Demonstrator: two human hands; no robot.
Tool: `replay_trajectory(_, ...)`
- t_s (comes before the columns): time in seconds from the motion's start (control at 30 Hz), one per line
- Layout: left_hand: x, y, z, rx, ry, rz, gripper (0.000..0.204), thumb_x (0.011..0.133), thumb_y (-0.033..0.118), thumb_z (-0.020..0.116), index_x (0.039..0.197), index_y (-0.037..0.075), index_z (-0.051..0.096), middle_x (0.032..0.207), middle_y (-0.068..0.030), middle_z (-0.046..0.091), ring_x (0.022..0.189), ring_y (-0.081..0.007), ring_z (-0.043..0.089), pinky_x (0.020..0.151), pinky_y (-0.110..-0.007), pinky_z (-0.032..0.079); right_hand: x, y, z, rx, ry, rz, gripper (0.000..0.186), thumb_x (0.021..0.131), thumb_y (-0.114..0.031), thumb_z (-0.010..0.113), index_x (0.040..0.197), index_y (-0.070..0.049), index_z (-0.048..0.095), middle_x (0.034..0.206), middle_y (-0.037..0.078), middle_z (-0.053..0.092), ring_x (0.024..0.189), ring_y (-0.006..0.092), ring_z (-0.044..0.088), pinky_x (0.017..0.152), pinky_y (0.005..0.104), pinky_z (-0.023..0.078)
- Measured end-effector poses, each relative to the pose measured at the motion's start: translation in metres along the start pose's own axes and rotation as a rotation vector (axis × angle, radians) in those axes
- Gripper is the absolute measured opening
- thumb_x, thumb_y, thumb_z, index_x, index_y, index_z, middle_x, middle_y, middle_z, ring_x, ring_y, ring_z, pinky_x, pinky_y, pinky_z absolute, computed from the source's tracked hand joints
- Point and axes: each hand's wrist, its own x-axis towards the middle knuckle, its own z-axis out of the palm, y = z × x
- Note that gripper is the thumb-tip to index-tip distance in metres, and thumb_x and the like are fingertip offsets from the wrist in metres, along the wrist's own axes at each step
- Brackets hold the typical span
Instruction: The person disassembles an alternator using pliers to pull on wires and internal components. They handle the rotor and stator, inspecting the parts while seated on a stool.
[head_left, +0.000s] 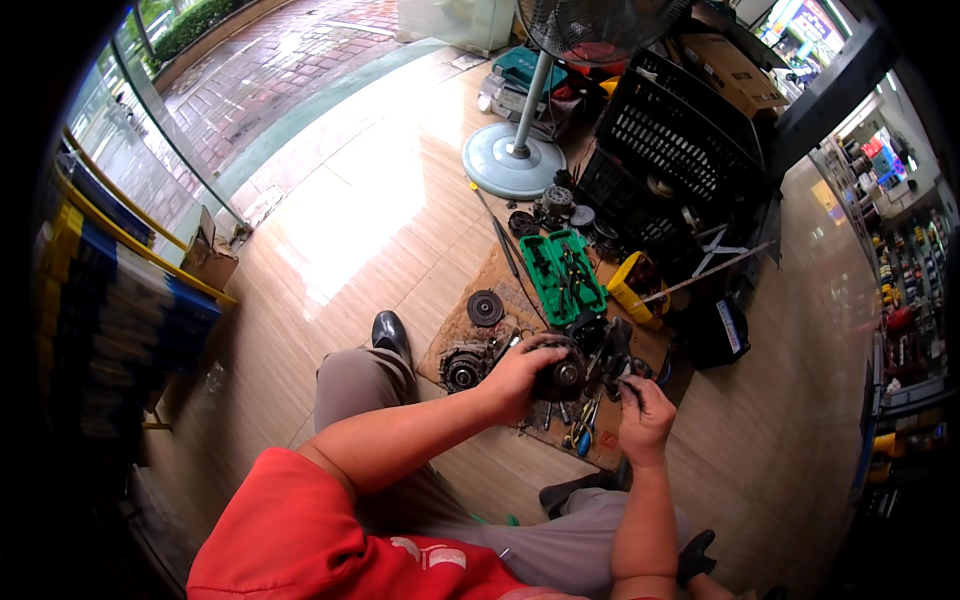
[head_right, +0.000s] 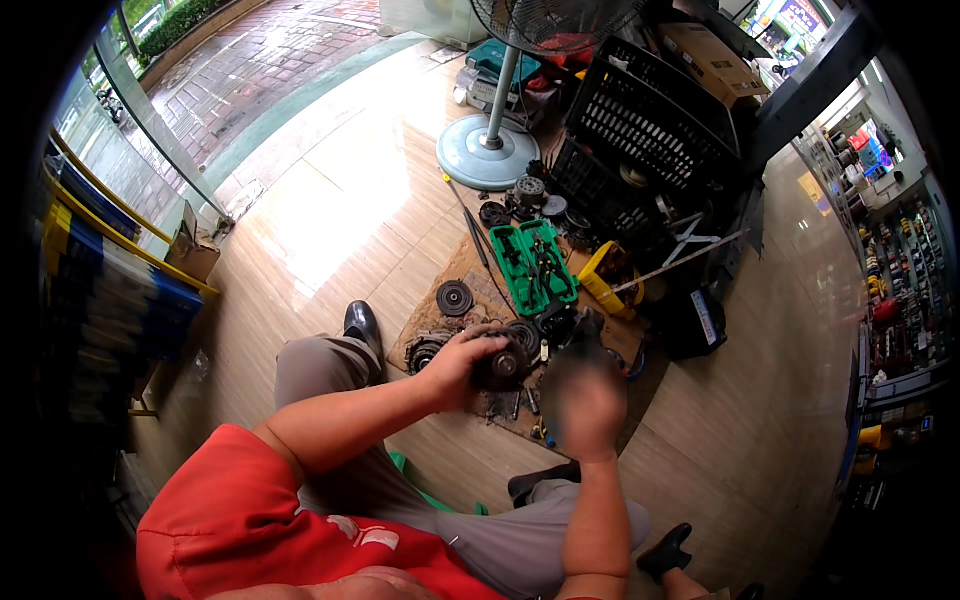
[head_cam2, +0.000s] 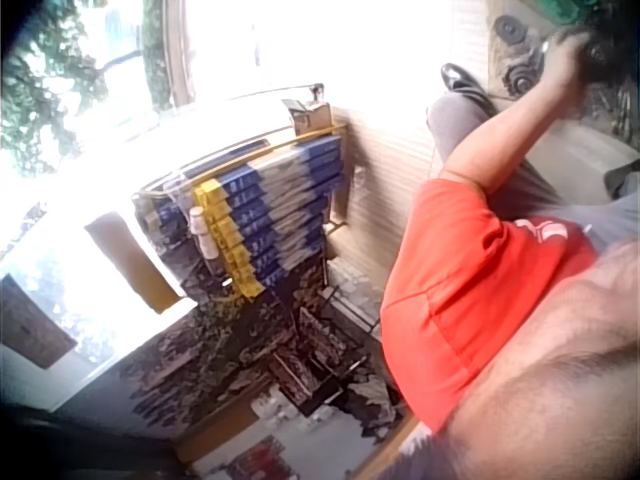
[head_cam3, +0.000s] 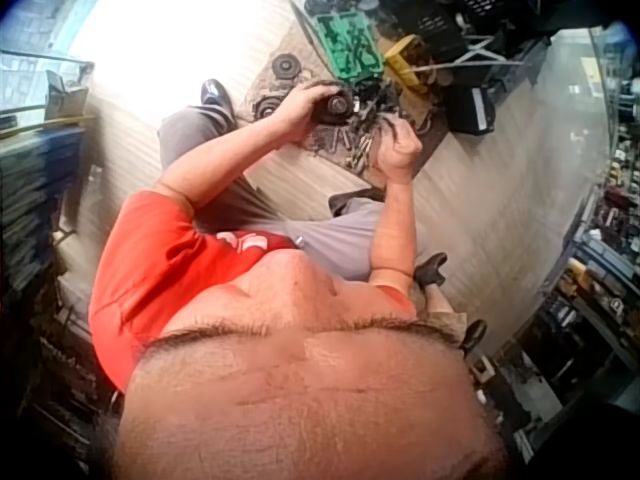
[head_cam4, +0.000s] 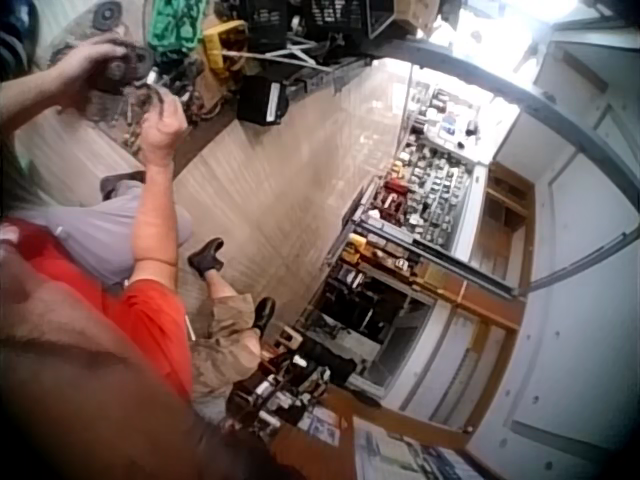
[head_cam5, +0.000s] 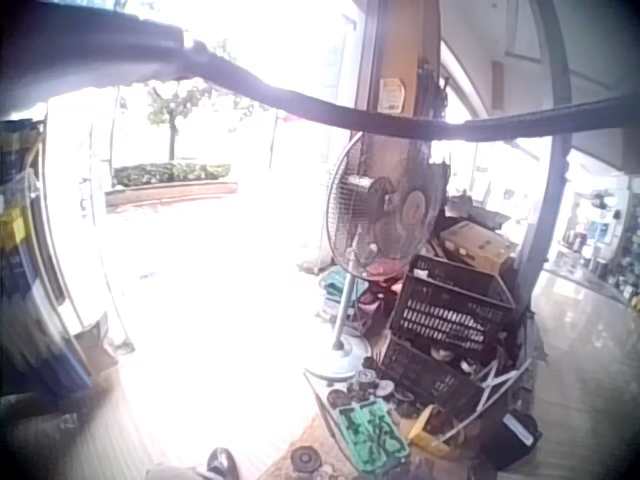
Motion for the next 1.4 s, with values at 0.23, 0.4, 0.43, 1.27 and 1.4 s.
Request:
replay_trajectory(0.23, 0.021, 0.018, -0.009, -0.164, 0.151, 0.246, 0.030, 0.098, 0.019, 0.059, 0.123, 0.003, 0.054, 0.108, -0.0114, 0.067, 0.095, -0.0246, 0.069, 0.082, -0.044, 0.061, -0.009, -0.001, -0.002, 0.109, -0.156, 0.001, 0.009, 0.087, 0.003, 0.066, 0.096, 0.002, 0.068, 0.086, 0.014, 0.070, 0.076, 0.0269, 0.069, 0.072, 0.0319, 0.054)
replay_trajectory(0.4, 0.030, 0.040, -0.019, -0.178, 0.113, 0.317, 0.027, 0.104, 0.027, 0.047, 0.114, 0.005, 0.060, 0.103, -0.0120, 0.069, 0.093, -0.0264, 0.069, 0.085, -0.048, 0.059, -0.008, -0.013, 0.006, 0.012, -0.274, -0.023, 0.013, 0.090, -0.004, 0.066, 0.101, 0.001, 0.069, 0.092, 0.018, 0.071, 0.082, 0.0326, 0.071, 0.072, 0.0347, 0.055)
replay_trajectory(0.43, 0.030, 0.043, -0.020, -0.195, 0.068, 0.314, 0.028, 0.105, 0.027, 0.046, 0.111, 0.004, 0.061, 0.102, -0.0113, 0.070, 0.092, -0.0262, 0.070, 0.084, -0.047, 0.059, -0.008, -0.016, 0.008, -0.017, -0.321, 0.007, 0.013, 0.091, -0.006, 0.065, 0.103, 0.000, 0.069, 0.093, 0.018, 0.071, 0.083, 0.0339, 0.071, 0.073, 0.0353, 0.055)
replay_trajectory(1.27, 0.010, 0.004, -0.003, -0.170, 0.023, 0.233, 0.040, 0.096, 0.014, 0.062, 0.133, 0.003, 0.050, 0.113, -0.0127, 0.066, 0.096, -0.0226, 0.069, 0.080, -0.040, 0.061, -0.010, -0.037, 0.054, 0.273, -0.322, 0.314, 0.024, 0.095, -0.011, 0.061, 0.117, -0.002, 0.062, 0.090, 0.026, 0.067, 0.087, 0.0438, 0.067, 0.072, 0.0433, 0.052)
replay_trajectory(1.4, 0.004, 0.003, -0.001, -0.153, 0.025, 0.203, 0.041, 0.097, 0.015, 0.062, 0.134, 0.003, 0.049, 0.112, -0.0118, 0.065, 0.096, -0.0216, 0.069, 0.080, -0.040, 0.061, -0.011, -0.035, 0.055, 0.223, -0.300, 0.384, 0.017, 0.095, -0.010, 0.059, 0.109, -0.002, 0.065, 0.084, 0.026, 0.065, 0.084, 0.0454, 0.066, 0.068, 0.0440, 0.051)
